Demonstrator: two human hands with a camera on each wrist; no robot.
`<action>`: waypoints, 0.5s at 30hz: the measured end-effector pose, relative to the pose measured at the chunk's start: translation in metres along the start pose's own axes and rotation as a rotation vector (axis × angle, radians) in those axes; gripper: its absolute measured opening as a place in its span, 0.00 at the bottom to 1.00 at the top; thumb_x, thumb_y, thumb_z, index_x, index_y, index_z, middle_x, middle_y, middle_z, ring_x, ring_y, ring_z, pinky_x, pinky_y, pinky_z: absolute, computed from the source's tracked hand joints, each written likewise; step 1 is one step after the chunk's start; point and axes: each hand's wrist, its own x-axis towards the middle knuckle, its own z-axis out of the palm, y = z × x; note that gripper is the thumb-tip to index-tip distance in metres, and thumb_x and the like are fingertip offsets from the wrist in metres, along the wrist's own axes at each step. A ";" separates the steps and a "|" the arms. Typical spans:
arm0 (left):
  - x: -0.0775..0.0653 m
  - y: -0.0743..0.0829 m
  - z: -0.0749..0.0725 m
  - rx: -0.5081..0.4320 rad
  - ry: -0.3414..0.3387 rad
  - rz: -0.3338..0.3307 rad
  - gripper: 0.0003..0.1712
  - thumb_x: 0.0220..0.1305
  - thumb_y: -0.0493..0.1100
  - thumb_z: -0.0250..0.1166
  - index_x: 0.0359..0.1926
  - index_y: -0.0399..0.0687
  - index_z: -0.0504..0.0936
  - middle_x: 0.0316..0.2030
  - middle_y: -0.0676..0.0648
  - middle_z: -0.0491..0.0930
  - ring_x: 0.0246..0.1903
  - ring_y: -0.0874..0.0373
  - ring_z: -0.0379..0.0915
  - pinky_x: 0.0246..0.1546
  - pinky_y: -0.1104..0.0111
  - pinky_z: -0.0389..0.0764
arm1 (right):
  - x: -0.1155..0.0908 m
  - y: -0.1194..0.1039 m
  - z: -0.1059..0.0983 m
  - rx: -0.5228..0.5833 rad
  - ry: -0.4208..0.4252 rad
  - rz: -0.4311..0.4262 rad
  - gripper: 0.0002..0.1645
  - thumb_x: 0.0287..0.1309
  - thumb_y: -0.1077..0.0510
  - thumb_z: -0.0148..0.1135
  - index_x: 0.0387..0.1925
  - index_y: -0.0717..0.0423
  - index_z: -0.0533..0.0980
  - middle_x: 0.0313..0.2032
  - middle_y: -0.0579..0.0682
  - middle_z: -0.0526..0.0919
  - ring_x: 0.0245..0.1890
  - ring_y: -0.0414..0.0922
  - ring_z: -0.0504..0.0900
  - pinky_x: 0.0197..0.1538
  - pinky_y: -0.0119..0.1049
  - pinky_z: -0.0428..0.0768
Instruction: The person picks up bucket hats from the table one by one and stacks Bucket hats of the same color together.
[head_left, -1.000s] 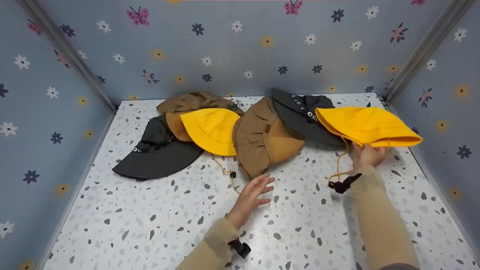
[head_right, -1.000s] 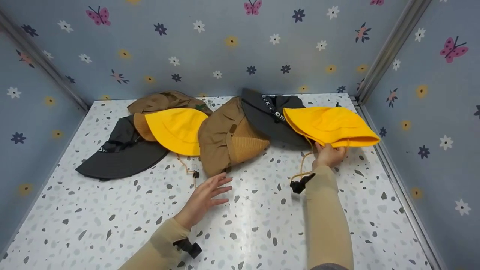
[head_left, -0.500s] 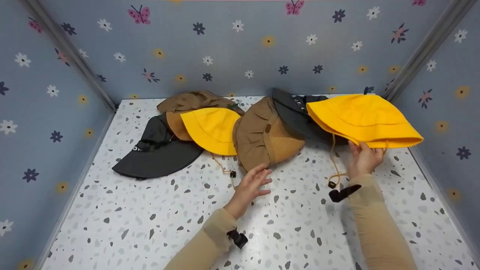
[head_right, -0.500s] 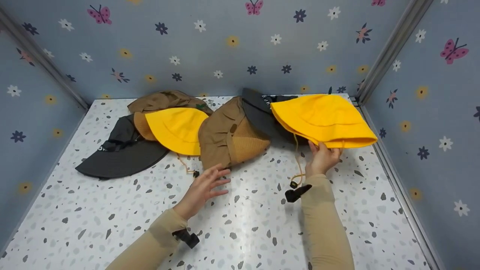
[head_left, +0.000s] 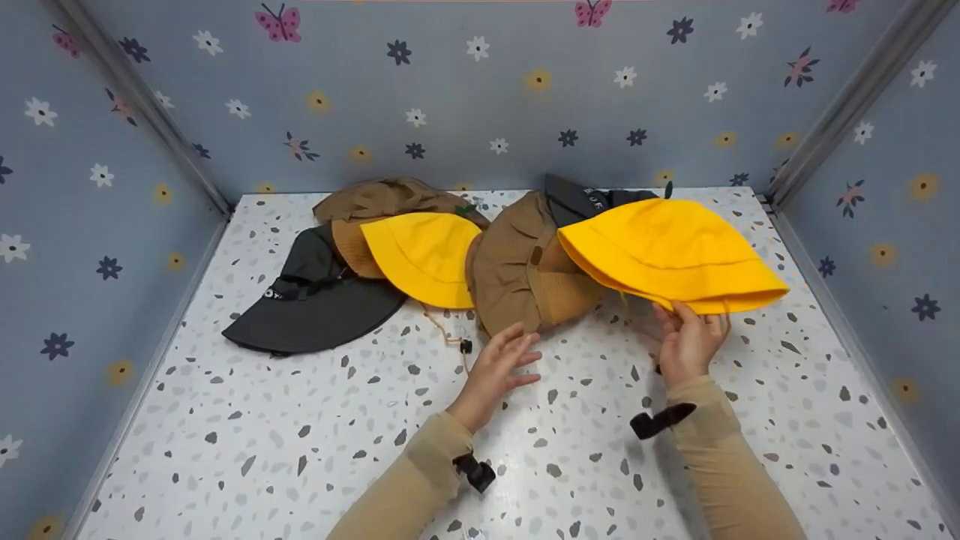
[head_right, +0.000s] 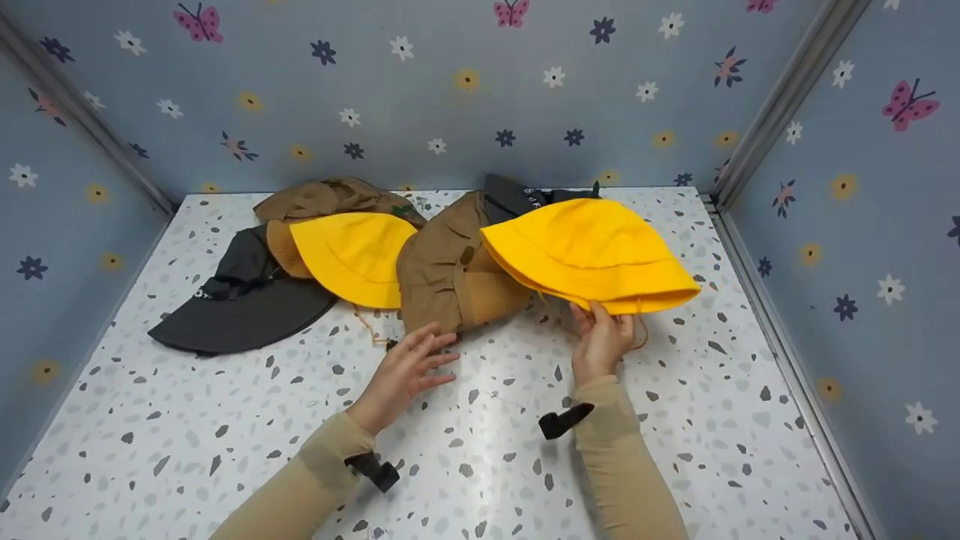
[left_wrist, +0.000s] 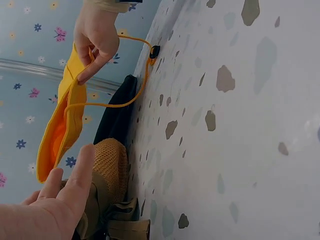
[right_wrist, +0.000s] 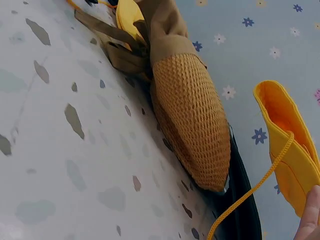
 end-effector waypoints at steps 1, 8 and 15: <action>0.000 0.000 -0.001 -0.008 0.004 0.003 0.35 0.75 0.48 0.53 0.74 0.37 0.54 0.69 0.34 0.65 0.66 0.35 0.65 0.59 0.52 0.78 | -0.003 0.002 0.001 -0.013 -0.005 0.007 0.30 0.58 0.82 0.54 0.56 0.54 0.69 0.46 0.54 0.72 0.24 0.49 0.80 0.35 0.38 0.87; 0.001 0.002 -0.003 -0.042 0.037 0.001 0.35 0.76 0.48 0.53 0.75 0.39 0.53 0.70 0.34 0.64 0.65 0.36 0.67 0.58 0.55 0.80 | -0.020 0.015 0.001 -0.071 -0.028 0.083 0.14 0.63 0.76 0.54 0.47 0.60 0.73 0.42 0.54 0.76 0.27 0.46 0.82 0.38 0.35 0.87; 0.004 0.005 0.000 -0.118 0.065 -0.009 0.36 0.76 0.46 0.53 0.76 0.39 0.50 0.69 0.33 0.65 0.66 0.36 0.67 0.60 0.59 0.78 | -0.035 0.025 -0.001 -0.123 -0.032 0.126 0.12 0.64 0.74 0.54 0.45 0.58 0.73 0.43 0.52 0.76 0.28 0.45 0.83 0.38 0.35 0.87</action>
